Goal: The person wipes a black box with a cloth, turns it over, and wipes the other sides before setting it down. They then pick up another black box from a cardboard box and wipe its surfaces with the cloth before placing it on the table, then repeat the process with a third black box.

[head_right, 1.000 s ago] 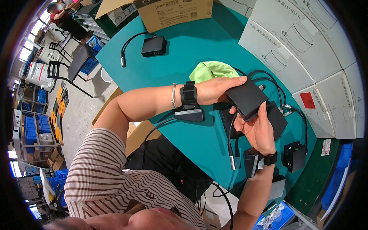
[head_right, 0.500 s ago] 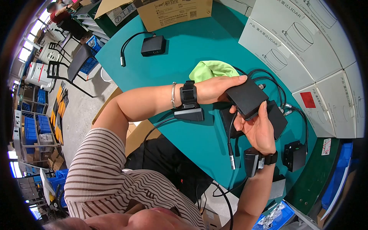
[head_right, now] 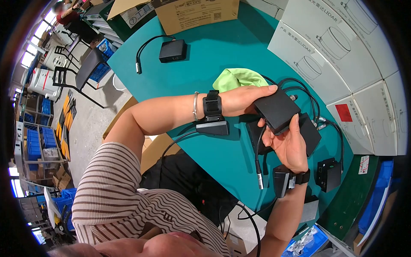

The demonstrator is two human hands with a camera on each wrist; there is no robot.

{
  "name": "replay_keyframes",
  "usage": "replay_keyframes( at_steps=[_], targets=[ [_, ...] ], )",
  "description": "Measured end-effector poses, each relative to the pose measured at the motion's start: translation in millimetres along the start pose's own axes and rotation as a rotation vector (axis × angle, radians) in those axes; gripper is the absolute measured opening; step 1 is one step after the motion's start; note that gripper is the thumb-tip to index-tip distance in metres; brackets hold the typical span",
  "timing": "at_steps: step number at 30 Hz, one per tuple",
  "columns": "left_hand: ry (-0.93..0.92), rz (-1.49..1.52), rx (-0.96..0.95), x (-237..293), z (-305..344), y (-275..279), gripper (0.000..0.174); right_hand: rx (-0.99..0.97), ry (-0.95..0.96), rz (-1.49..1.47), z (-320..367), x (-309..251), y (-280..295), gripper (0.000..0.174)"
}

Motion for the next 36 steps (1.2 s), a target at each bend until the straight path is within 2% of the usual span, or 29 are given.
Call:
replay_keyframes(
  at_steps=[8,13,19,26,36],
  targets=[
    [0.011,0.006,-0.034,-1.7,-1.2,1.6,0.053,0.008,-0.003,-0.015,0.1,-0.8,-1.1,0.060],
    [0.010,0.018,0.065,-3.7,-1.7,1.1,0.054,-0.009,0.000,-0.004,-0.4,-0.7,0.8,0.059],
    [0.013,0.019,0.001,-3.0,-1.1,2.8,0.054,0.005,0.003,-0.003,-0.2,-0.5,1.1,0.058],
    [0.025,-0.004,0.046,-2.3,-1.0,1.9,0.053,0.013,-0.004,-0.017,-0.5,-0.4,0.7,0.058],
    [0.015,0.005,-0.011,-2.6,-1.4,3.4,0.053,0.018,-0.001,-0.008,0.1,-1.7,-1.3,0.058]
  ],
)
Point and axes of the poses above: each hand's wrist, its own z-axis away from the middle knuckle, its own y-axis out of the back of the hand, x = y × z, the point moved 2 cm from there along -z, towards the middle knuckle, and after that the axes turned 15 degrees about -y, right-handed, at the moved point
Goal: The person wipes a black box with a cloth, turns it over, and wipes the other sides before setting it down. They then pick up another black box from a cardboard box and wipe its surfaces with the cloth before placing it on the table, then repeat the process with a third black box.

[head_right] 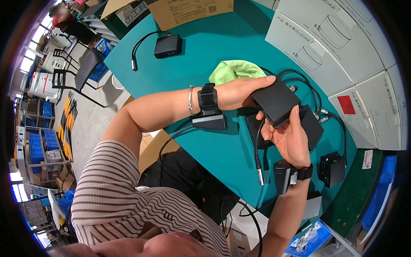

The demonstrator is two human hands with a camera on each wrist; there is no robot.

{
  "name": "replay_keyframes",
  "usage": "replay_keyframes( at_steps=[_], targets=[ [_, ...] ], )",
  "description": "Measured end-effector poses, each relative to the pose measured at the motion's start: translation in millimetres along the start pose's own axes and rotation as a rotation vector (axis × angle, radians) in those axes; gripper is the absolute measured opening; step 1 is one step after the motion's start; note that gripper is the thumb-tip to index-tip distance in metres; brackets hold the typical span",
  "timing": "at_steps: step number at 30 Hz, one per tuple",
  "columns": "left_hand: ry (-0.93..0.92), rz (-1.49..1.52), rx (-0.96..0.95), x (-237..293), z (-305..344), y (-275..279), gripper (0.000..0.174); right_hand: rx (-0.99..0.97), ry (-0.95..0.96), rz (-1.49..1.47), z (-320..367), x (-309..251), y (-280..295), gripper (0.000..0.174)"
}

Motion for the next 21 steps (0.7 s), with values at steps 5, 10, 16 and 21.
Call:
replay_keyframes(
  at_steps=[5,10,16,21],
  targets=[
    [-0.004,-0.004,0.025,-1.4,-0.6,0.0,0.053,-0.010,0.007,-0.005,-0.3,1.3,1.2,0.059],
    [0.001,0.007,0.022,-1.2,-0.2,-0.3,0.052,-0.004,0.007,-0.006,-0.3,1.5,1.8,0.059],
    [-0.022,0.014,-0.001,-0.3,0.0,-2.4,0.051,-0.010,0.006,0.000,-0.6,1.2,2.5,0.058],
    [-0.012,-0.004,0.008,1.9,1.3,-2.9,0.050,0.010,0.002,-0.013,-1.2,1.5,-1.3,0.059]
  ],
)
Point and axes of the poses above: each hand's wrist, its own z-axis away from the middle knuckle, its own y-axis out of the back of the hand, x = y × z, the point moved 2 cm from there along -z, towards the middle knuckle, and after that the axes turned 15 degrees about -y, right-handed, at the moved point
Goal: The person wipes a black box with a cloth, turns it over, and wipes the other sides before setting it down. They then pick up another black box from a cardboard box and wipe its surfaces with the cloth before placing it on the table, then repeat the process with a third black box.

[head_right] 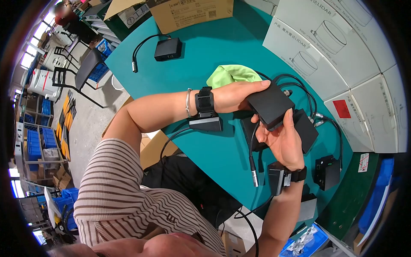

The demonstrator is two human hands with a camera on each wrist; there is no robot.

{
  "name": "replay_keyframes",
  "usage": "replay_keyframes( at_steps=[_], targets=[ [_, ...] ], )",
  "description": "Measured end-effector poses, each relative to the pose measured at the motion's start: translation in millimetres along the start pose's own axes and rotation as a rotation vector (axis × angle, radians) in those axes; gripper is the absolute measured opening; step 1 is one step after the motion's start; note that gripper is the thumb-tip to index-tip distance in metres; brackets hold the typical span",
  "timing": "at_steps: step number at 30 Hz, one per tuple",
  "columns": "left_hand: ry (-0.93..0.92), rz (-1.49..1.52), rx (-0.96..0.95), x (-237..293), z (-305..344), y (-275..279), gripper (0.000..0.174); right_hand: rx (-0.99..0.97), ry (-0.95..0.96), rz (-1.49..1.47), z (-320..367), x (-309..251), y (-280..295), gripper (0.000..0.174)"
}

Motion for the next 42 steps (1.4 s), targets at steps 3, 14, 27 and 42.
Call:
replay_keyframes(
  at_steps=[3,14,27,42],
  targets=[
    [0.001,0.010,0.025,-3.6,-1.0,1.1,0.050,0.002,-0.008,-0.001,0.3,0.2,3.5,0.059],
    [0.028,-0.005,0.043,-0.6,0.3,0.6,0.053,-0.035,0.005,-0.004,0.4,-0.6,4.5,0.058],
    [-0.001,0.037,-0.023,-1.2,-0.2,0.7,0.048,-0.028,0.006,0.034,1.0,-0.9,2.9,0.060],
    [0.001,0.028,-0.017,1.3,0.7,-0.1,0.052,0.021,-0.009,0.046,1.8,-2.1,0.0,0.059]
  ],
)
Point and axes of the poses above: each hand's wrist, its own z-axis away from the middle knuckle, its own y-axis out of the back of the hand, x = y × z, the point moved 2 cm from there along -z, towards the middle knuckle, and after that the axes turned 15 degrees about -y, right-handed, at the moved point
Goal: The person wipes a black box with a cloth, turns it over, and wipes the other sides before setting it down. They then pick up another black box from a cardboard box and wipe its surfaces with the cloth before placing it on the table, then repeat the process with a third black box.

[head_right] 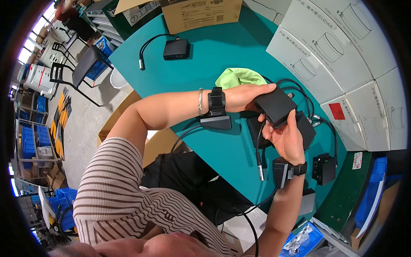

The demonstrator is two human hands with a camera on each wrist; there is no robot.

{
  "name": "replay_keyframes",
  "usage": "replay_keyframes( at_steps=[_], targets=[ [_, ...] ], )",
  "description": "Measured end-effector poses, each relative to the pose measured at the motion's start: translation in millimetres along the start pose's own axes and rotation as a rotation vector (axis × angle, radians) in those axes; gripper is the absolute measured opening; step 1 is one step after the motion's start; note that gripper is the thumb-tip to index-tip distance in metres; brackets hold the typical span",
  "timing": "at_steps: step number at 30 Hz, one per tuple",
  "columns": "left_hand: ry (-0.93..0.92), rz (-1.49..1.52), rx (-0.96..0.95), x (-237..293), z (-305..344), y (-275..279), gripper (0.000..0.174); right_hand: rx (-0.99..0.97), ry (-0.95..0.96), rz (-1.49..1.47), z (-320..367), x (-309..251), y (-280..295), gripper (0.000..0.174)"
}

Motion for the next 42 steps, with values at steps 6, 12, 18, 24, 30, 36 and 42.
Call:
replay_keyframes(
  at_steps=[6,12,18,24,30,36,42],
  targets=[
    [0.009,-0.001,0.011,-1.2,0.2,-0.2,0.052,0.008,0.025,0.004,0.7,1.1,-2.5,0.058],
    [0.007,-0.023,-0.004,-2.3,-1.3,0.6,0.052,0.026,0.055,-0.006,2.3,1.8,-4.9,0.058],
    [-0.007,-0.020,0.016,-3.5,-0.9,0.9,0.051,0.032,0.069,0.004,1.3,4.0,-2.7,0.057],
    [-0.009,0.004,0.041,-3.5,-0.2,0.2,0.049,0.029,0.068,0.001,1.4,2.9,-4.1,0.056],
    [-0.012,0.016,0.017,-3.6,-0.8,1.7,0.048,0.027,0.060,0.005,0.8,1.8,-4.9,0.056],
    [0.001,0.026,0.021,-2.8,0.4,-0.1,0.050,0.026,0.027,0.008,1.2,1.4,-3.2,0.057],
    [0.007,-0.020,0.003,-2.6,-1.0,0.6,0.052,0.020,0.013,0.006,1.8,1.6,-1.6,0.059]
  ],
)
Point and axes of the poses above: each hand's wrist, its own z-axis away from the middle knuckle, its own y-axis out of the back of the hand, x = y × z, the point moved 2 cm from there along -z, towards the middle knuckle, and after that the axes turned 15 degrees about -y, right-handed, at the moved point
